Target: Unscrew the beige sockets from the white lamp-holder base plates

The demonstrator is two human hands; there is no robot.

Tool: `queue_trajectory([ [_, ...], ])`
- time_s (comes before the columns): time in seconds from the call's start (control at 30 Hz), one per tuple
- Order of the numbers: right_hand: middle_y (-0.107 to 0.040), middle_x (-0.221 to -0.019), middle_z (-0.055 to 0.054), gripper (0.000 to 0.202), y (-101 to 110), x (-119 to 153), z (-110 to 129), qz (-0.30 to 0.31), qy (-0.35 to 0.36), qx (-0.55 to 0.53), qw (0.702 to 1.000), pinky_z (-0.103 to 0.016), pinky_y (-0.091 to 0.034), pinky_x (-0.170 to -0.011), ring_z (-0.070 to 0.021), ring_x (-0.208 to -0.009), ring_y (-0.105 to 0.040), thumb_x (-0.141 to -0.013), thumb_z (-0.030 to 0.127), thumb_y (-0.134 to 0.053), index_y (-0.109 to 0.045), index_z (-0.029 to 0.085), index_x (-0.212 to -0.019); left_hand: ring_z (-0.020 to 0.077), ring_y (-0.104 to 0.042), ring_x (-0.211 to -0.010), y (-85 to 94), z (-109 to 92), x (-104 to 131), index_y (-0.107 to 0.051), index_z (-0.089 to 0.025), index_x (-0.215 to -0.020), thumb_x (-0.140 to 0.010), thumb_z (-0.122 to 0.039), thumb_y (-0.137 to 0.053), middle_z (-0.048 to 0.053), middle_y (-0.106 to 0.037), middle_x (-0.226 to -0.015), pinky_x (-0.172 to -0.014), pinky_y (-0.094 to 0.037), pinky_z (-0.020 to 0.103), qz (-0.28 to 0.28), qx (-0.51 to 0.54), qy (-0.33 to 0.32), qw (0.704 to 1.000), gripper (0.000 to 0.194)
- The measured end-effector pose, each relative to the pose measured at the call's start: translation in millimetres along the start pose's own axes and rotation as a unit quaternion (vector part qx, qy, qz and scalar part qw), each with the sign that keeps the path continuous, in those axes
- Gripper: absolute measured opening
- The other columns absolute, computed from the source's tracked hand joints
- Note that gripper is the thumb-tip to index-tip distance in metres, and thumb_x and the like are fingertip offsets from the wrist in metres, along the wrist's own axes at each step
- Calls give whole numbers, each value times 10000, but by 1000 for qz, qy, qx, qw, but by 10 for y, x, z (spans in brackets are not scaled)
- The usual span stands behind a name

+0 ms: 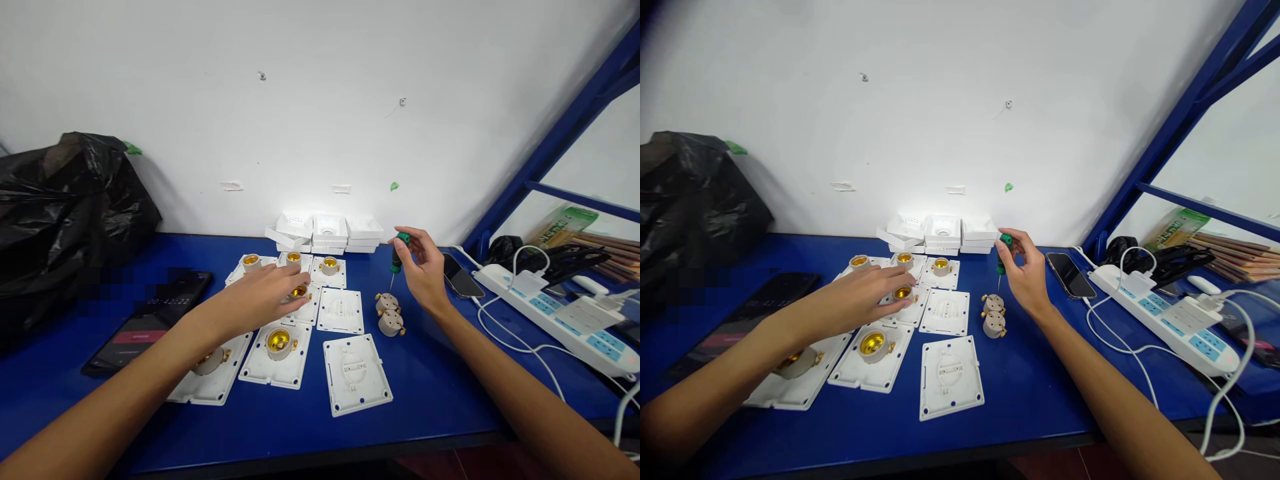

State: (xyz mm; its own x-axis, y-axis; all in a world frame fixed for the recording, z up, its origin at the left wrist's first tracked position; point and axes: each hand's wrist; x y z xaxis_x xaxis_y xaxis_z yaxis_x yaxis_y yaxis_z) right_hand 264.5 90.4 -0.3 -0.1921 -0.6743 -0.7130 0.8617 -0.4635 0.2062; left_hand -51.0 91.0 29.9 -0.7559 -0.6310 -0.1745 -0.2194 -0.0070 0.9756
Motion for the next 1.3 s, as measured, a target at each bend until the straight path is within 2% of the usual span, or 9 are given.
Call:
queue_trajectory([
  [0.2, -655, -893, -17, 241, 16, -3, 24, 1, 8, 11, 1000, -341, -570, -664, -162, -745, -631, -931, 372, -696, -700, 256, -1142, 219, -643, -758, 27, -32, 15, -666, -195, -955, -1072, -495, -395, 78, -688, -981, -747, -463, 359, 4, -34, 4, 999, 421],
  [0.37, -657, -894, -23, 248, 18, -6, -12, -3, 1, 7, 1000, -283, -547, -557, -150, -723, -634, -935, 393, -688, -695, 251, -1137, 231, -649, -788, 68, -45, -11, -649, -196, -965, -1062, -442, -424, 74, -677, -964, -744, -458, 359, 18, -51, 8, 998, 347],
  [0.5, -666, -897, -31, 246, 18, -10, -16, -5, 0, 3, 1000, -267, -544, -543, -155, -743, -647, -937, 398, -684, -695, 247, -1130, 241, -650, -842, 98, -61, -22, -636, -201, -1075, -1067, -413, -408, 79, -672, -1056, -762, -464, 378, -41, -59, 27, 997, 311],
  [0.63, -666, -911, -30, 247, 7, -12, -1, -7, 2, 2, 1000, -265, -548, -541, -155, -750, -644, -932, 405, -688, -695, 251, -1124, 215, -644, -870, 147, -130, -14, -607, -219, -1131, -1074, -443, -426, 51, -679, -1057, -767, -476, 352, -102, 44, 23, 994, 293],
  [0.77, -662, -894, -26, 247, -2, -11, -1, -8, 1, 1, 1000, -260, -545, -529, -153, -737, -643, -931, 406, -688, -696, 246, -1119, 172, -567, -681, 139, -335, 21, -608, -225, -1016, -1075, -466, -446, -4, -617, -793, -629, -451, 304, -73, 146, 31, 986, 296],
  [0.83, -665, -888, -27, 247, -4, -7, -1, -7, 0, 1, 1000, -263, -547, -528, -159, -742, -654, -932, 407, -686, -696, 247, -1121, 165, -570, -666, 55, -477, 52, -587, -229, -1027, -1097, -469, -412, -5, -631, -828, -604, -452, 296, -79, 163, 57, 982, 305],
  [0.97, -679, -907, -37, 230, -8, 8, 21, -4, -1, -2, 1000, -268, -555, -541, -175, -790, -684, -937, 392, -681, -693, 256, -1123, 185, -594, -644, -239, -710, 98, -556, -189, -1047, -1130, -446, -292, 38, -635, -923, -592, -455, 329, -130, 9, 37, 991, 378],
  [1.07, -683, -923, -39, 219, -11, 14, 45, -1, -4, -3, 1000, -270, -560, -560, -179, -819, -693, -937, 378, -681, -693, 260, -1121, 201, -611, -635, -402, -758, 93, -571, -165, -1030, -1142, -411, -240, 51, -625, -895, -566, -441, 330, -151, -118, 14, 981, 428],
  [1.3, -682, -898, -38, 233, -7, 5, 29, -4, -16, -7, 1000, -275, -557, -550, -179, -795, -688, -935, 395, -685, -692, 256, -1122, 199, -664, -690, -396, -577, -53, -592, -159, -1084, -1138, -418, -288, 92, -655, -986, -535, -415, 282, -172, -171, 86, 966, 403],
])
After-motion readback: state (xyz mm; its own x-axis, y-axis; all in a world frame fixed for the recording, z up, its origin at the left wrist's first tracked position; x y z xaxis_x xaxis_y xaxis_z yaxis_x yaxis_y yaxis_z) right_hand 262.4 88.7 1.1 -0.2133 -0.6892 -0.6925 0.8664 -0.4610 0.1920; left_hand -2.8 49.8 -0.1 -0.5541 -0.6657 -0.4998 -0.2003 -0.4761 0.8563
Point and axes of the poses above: each hand's wrist, its own x-axis away from the middle knuckle, its own y-axis out of the back of the hand, z = x × y
